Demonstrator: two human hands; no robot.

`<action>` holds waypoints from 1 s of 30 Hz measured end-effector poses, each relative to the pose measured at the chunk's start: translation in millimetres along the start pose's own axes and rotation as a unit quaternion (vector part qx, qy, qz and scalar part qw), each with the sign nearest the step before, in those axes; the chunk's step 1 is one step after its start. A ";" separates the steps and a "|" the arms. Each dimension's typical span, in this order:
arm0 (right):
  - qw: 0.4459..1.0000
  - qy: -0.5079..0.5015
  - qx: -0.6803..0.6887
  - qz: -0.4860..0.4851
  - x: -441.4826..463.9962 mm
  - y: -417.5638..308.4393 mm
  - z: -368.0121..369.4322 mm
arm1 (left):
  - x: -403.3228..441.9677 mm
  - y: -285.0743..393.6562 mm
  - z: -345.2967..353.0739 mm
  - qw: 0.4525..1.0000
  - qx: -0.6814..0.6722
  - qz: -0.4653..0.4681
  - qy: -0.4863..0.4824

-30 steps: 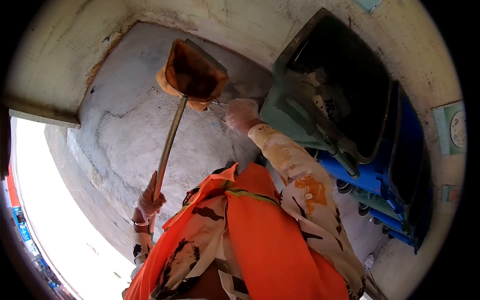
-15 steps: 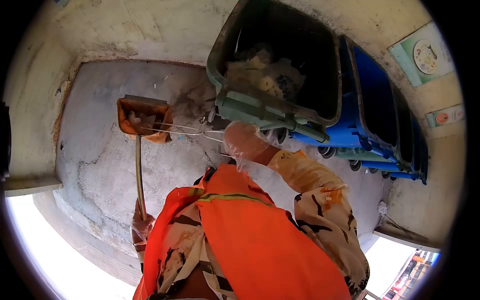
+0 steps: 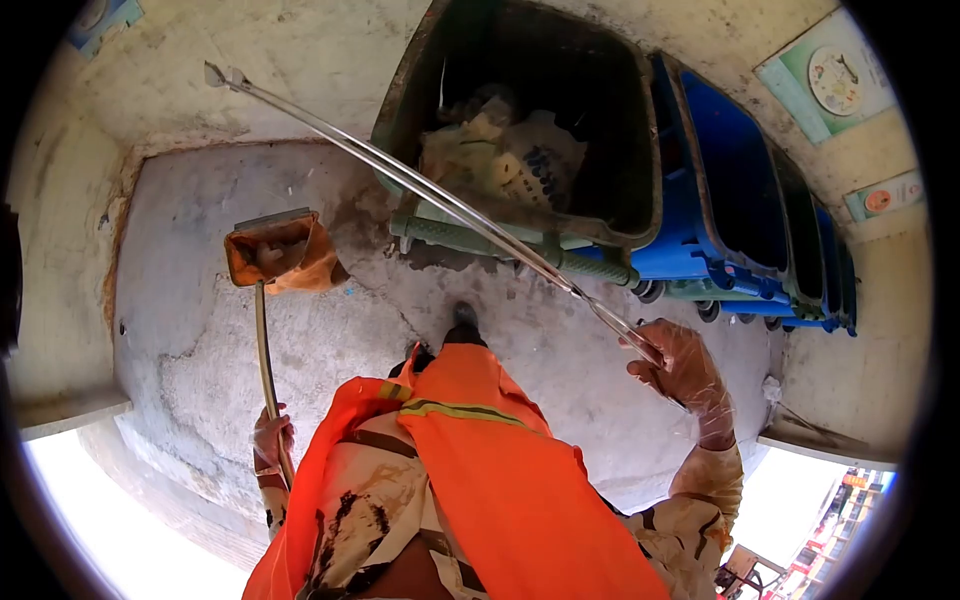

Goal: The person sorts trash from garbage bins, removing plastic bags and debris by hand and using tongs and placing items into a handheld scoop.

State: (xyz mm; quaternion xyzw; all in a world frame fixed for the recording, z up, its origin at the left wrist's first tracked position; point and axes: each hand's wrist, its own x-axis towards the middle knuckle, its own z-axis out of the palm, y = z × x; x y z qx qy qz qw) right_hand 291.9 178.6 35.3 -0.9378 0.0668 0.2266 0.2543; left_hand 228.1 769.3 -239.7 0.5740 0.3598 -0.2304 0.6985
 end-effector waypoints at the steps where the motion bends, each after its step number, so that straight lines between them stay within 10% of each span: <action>1: 0.997 0.069 -0.027 -0.017 -6.4 6.4 -11.3 | 2.8 -0.8 3.6 1.000 0.001 -0.001 -0.001; 5: 0.951 0.245 -0.182 -0.052 -15.4 39.3 -58.8 | 20.5 -3.1 15.1 1.000 -0.002 -0.028 -0.004; 11: 0.892 0.215 -0.395 0.039 28.0 75.0 -108.6 | 12.7 20.0 53.2 0.998 0.029 -0.051 0.011; 30: 0.896 0.218 -0.385 0.014 66.5 131.7 -120.5 | 11.0 25.7 87.4 0.998 0.019 -0.037 0.051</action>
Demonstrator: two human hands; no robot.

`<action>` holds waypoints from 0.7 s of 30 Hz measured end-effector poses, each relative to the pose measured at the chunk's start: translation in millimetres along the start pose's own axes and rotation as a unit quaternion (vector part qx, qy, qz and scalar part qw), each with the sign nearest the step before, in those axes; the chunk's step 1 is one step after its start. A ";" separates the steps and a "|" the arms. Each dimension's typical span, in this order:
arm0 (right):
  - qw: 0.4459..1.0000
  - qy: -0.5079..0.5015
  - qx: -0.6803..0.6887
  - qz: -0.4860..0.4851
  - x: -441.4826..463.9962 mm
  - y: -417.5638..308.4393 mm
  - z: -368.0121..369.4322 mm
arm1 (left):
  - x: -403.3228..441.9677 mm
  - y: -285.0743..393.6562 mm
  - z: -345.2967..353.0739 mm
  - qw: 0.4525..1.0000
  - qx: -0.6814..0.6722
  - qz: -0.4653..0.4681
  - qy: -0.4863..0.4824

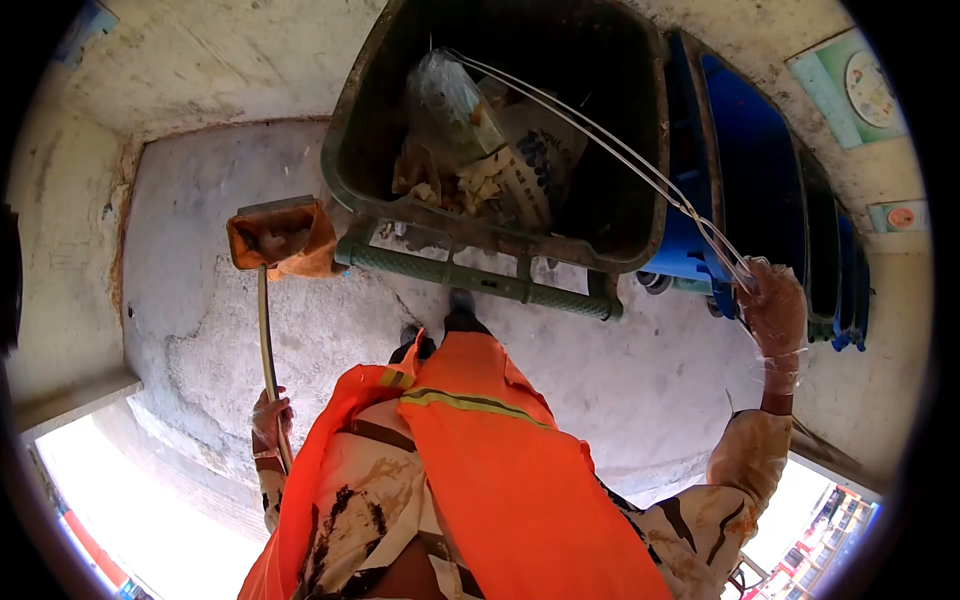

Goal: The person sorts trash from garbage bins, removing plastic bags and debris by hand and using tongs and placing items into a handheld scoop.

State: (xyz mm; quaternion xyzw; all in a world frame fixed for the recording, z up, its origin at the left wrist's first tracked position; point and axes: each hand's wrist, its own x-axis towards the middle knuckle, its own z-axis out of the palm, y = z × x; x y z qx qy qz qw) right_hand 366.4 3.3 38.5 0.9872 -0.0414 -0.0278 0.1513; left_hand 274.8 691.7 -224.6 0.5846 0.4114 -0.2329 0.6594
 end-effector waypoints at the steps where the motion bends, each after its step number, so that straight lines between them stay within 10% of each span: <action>1: 1.000 -0.001 0.005 -0.003 -2.3 5.7 0.5 | -0.8 1.9 1.2 1.000 0.016 -0.003 0.002; 21: 0.996 0.039 0.044 0.066 14.3 -9.9 29.5 | -8.9 -0.5 10.0 0.999 0.045 0.014 -0.020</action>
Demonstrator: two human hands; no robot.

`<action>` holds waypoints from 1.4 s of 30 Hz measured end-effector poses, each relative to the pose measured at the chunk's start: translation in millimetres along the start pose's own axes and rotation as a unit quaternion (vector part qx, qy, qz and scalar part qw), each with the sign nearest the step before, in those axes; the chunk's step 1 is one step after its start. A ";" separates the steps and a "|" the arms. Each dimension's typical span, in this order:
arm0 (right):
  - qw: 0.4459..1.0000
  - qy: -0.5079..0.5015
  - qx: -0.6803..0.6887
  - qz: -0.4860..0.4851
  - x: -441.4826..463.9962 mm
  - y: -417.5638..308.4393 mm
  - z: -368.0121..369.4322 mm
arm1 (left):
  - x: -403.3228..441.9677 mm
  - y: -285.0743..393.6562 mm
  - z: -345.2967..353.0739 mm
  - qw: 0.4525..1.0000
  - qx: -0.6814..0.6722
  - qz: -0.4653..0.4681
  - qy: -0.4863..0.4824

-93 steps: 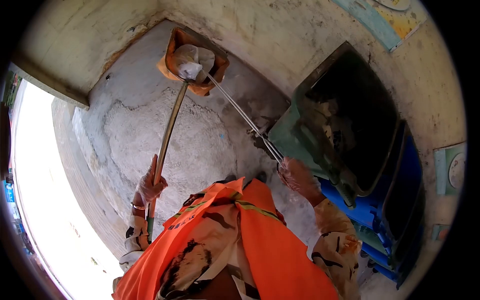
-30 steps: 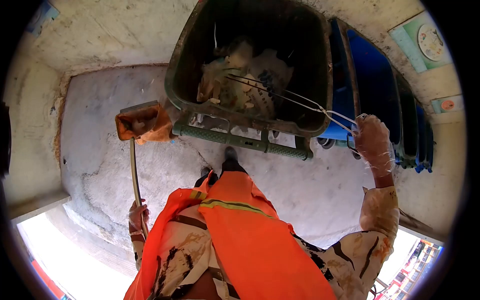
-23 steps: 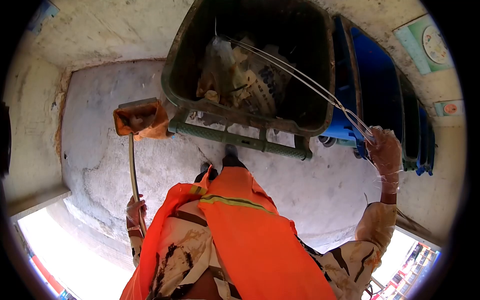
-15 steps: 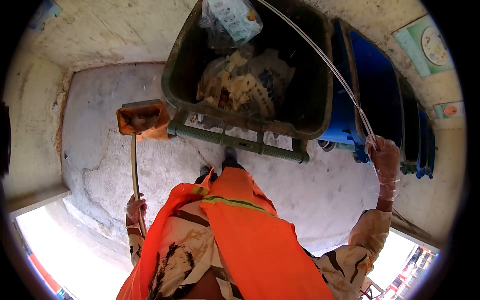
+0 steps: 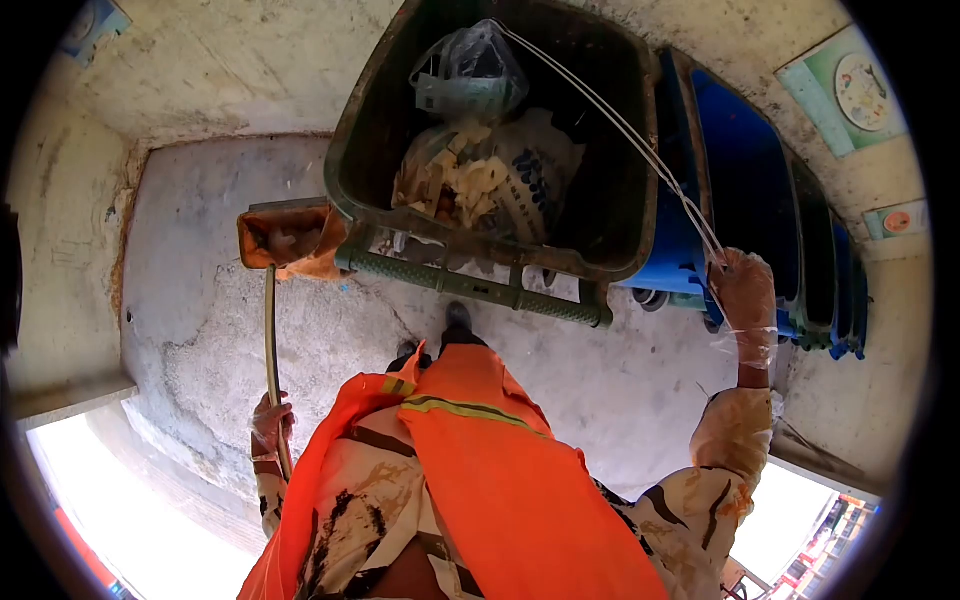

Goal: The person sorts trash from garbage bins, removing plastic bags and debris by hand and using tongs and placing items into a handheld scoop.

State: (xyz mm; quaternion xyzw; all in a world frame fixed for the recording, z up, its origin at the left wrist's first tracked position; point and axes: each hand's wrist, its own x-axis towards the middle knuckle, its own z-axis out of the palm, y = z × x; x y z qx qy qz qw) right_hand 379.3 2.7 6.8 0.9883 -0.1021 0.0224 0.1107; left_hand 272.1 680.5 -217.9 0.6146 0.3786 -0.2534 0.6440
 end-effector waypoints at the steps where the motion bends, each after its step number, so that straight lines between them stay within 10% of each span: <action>1: 1.000 0.001 -0.001 0.000 -2.5 -1.8 -2.1 | 0.5 -1.4 -0.8 1.000 0.000 -0.004 0.005; 3: 0.976 -0.059 0.172 0.124 -9.3 -7.2 -6.3 | -0.3 -3.5 -1.0 1.000 -0.008 -0.005 0.012; 9: 0.999 0.000 0.047 -0.028 -7.3 1.1 6.8 | 5.6 -9.5 -11.6 1.000 0.001 -0.008 0.000; 21: 0.968 -0.014 0.239 0.074 -26.5 -43.1 -46.0 | -29.8 16.6 -2.7 0.998 -0.020 0.061 0.008; 42: 0.852 0.065 0.099 -0.510 86.9 -388.8 -10.8 | -123.2 7.2 2.3 0.992 0.003 0.113 0.060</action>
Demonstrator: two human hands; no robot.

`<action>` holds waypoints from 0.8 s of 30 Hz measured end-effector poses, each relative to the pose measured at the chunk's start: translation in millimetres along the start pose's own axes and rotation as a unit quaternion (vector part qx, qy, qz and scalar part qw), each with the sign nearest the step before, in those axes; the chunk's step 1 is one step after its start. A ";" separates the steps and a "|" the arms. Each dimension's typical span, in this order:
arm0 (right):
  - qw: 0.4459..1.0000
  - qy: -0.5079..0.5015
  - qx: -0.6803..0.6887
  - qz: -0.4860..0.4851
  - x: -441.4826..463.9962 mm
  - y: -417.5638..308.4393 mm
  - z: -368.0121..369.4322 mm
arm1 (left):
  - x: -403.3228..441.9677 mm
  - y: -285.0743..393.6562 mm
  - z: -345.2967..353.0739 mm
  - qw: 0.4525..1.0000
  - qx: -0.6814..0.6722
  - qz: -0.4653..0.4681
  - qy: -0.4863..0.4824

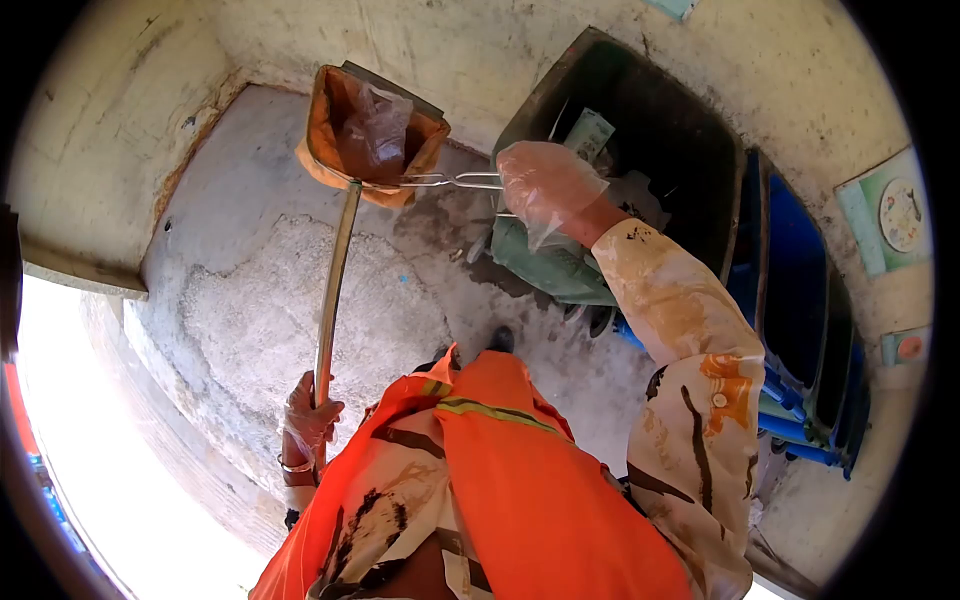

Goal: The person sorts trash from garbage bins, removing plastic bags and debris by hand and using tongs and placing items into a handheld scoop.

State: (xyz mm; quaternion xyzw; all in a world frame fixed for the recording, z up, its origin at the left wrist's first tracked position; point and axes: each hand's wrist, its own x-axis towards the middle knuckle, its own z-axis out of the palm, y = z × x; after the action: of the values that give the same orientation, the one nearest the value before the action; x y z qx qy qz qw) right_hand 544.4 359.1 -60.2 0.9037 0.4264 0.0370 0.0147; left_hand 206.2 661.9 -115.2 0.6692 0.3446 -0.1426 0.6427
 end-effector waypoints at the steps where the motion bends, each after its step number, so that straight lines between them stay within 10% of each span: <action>1: 0.995 0.052 0.073 -0.037 11.3 -6.0 13.3 | -2.7 -6.7 -0.2 1.000 0.002 -0.003 0.002; 5: 0.997 0.051 -0.018 -0.062 42.7 -10.6 41.5 | 0.5 -23.9 -6.8 1.000 -0.002 -0.016 0.000; 7: 0.971 0.206 0.042 -0.118 31.6 6.9 28.2 | -1.2 -29.8 -10.8 1.000 -0.008 -0.023 0.005; 13: 0.974 0.134 -0.112 -0.146 -23.3 33.5 -55.0 | 6.0 -31.8 -20.1 0.999 -0.020 -0.042 -0.003; 15: 0.998 -0.034 -0.061 -0.011 -46.8 21.7 -88.5 | 8.0 -38.6 -21.4 0.999 -0.038 -0.029 -0.005; 24: 0.960 -0.077 -0.001 0.268 -213.2 6.7 -156.8 | 50.8 -62.3 -31.7 0.998 -0.050 -0.011 -0.042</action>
State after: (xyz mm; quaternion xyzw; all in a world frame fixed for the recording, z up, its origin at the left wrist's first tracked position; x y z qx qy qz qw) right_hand 402.1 189.6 84.9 0.9850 0.1659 -0.0302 0.0377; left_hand 194.7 702.4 -190.6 0.6259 0.3311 -0.1602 0.6877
